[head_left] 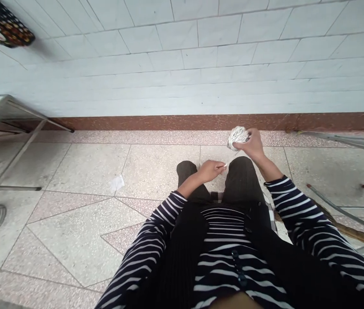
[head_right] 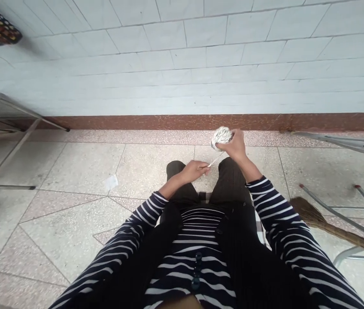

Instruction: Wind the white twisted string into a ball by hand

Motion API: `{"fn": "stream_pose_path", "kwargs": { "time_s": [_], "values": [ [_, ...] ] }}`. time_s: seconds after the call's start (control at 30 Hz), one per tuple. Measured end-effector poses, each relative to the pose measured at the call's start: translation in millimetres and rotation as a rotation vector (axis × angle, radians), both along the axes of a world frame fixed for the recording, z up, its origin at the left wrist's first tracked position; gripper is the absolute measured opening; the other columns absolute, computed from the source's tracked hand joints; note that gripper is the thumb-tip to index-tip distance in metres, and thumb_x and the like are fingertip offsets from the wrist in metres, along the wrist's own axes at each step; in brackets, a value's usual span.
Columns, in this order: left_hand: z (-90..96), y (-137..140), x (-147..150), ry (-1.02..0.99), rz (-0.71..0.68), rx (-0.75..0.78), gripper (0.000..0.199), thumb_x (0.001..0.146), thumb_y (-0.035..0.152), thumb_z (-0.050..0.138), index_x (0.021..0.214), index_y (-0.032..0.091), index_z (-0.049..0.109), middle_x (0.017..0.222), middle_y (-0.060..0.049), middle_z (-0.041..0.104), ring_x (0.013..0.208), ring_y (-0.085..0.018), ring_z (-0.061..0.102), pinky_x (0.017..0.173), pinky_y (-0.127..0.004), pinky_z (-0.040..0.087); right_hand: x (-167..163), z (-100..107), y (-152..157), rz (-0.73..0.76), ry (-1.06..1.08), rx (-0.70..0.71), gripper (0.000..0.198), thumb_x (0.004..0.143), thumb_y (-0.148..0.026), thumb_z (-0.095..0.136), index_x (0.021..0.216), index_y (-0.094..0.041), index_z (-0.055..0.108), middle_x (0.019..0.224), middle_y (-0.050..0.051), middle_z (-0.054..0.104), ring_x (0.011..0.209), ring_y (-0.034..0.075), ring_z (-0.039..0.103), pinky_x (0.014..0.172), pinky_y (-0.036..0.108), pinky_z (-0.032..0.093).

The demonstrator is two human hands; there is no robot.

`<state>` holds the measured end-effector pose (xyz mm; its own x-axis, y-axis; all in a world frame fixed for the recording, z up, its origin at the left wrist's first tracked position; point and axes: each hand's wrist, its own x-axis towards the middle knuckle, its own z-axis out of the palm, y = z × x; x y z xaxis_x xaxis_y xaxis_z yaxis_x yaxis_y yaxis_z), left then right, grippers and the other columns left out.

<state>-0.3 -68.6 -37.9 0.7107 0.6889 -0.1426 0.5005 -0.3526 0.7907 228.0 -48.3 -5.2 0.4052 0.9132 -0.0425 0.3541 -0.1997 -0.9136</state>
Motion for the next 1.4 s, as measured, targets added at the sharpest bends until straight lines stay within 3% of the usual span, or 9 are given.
{"fn": "stream_pose_path", "kwargs": {
  "time_s": [0.1,0.23,0.5,0.63,0.8,1.0,1.17,1.27,1.4],
  "values": [
    [17.4,15,-4,0.088,-0.048,0.271,0.029,0.107,0.028,0.057,0.089,0.019,0.077,0.089,-0.005,0.078,0.091,-0.021,0.071,0.112,-0.038,0.049,-8,-29,-17,0.154,-0.075,-0.218,0.063,0.043,-0.034,0.088,0.095,-0.025,0.054,0.111,0.008,0.063,0.114,0.035,0.061,0.109,0.052,0.051],
    [21.3,41,-12,0.119,-0.118,0.459,0.027,0.107,0.023,0.056,0.092,0.018,0.078,0.092,-0.006,0.079,0.097,-0.020,0.072,0.134,-0.048,0.030,-22,-42,-58,0.416,0.384,-0.464,0.048,0.051,-0.033,0.081,0.094,-0.024,0.062,0.091,0.002,0.066,0.092,0.027,0.065,0.082,0.039,0.056],
    [-15.4,46,-8,-0.120,0.228,0.006,0.025,0.099,0.021,0.059,0.086,0.014,0.079,0.089,-0.006,0.082,0.098,-0.023,0.073,0.094,-0.033,0.055,-26,12,-72,0.440,0.811,-0.235,0.059,0.056,-0.028,0.092,0.112,-0.028,0.073,0.124,0.007,0.078,0.121,0.035,0.072,0.096,0.048,0.063],
    [-25.4,18,3,-0.107,0.258,-0.161,0.026,0.097,0.024,0.063,0.076,0.014,0.077,0.073,-0.001,0.073,0.078,-0.018,0.065,0.079,-0.027,0.051,-19,28,-42,0.416,0.684,-0.040,0.077,0.059,-0.034,0.093,0.131,-0.033,0.066,0.132,0.006,0.074,0.128,0.035,0.068,0.105,0.052,0.060],
    [-20.5,-12,0,-0.063,0.047,-0.212,0.035,0.101,0.032,0.060,0.073,0.017,0.074,0.073,0.001,0.068,0.070,-0.013,0.058,0.073,-0.025,0.044,5,10,2,0.074,0.127,0.133,0.082,0.056,-0.039,0.088,0.131,-0.025,0.058,0.132,0.012,0.063,0.133,0.040,0.060,0.119,0.061,0.047],
    [12.2,16,-5,0.082,-0.016,0.144,0.032,0.102,0.029,0.058,0.074,0.019,0.069,0.074,-0.002,0.070,0.078,-0.019,0.065,0.092,-0.032,0.049,2,-34,-12,0.142,-0.226,-0.224,0.088,0.049,-0.036,0.088,0.131,-0.020,0.060,0.137,0.018,0.051,0.124,0.043,0.063,0.114,0.059,0.050],
    [26.2,42,-9,0.102,-0.138,0.405,0.026,0.103,0.025,0.057,0.085,0.020,0.074,0.083,-0.004,0.078,0.082,-0.019,0.069,0.129,-0.046,0.035,-15,-50,-40,0.405,0.281,-0.422,0.067,0.050,-0.035,0.087,0.113,-0.026,0.066,0.111,0.007,0.070,0.110,0.034,0.070,0.098,0.049,0.059],
    [22.0,49,-17,0.073,-0.080,0.399,0.029,0.107,0.027,0.052,0.094,0.020,0.076,0.099,-0.006,0.083,0.091,-0.019,0.072,0.129,-0.047,0.036,-16,-48,-49,0.453,0.666,-0.445,0.061,0.051,-0.034,0.092,0.107,-0.027,0.069,0.104,0.005,0.078,0.106,0.031,0.075,0.088,0.045,0.062],
    [11.9,63,-27,0.131,0.050,0.402,0.027,0.106,0.024,0.053,0.096,0.020,0.077,0.103,-0.008,0.084,0.098,-0.022,0.075,0.128,-0.050,0.038,-21,-47,-60,0.398,0.852,-0.438,0.055,0.052,-0.031,0.096,0.102,-0.027,0.073,0.100,0.007,0.083,0.104,0.034,0.079,0.088,0.050,0.065]
  ]
}}
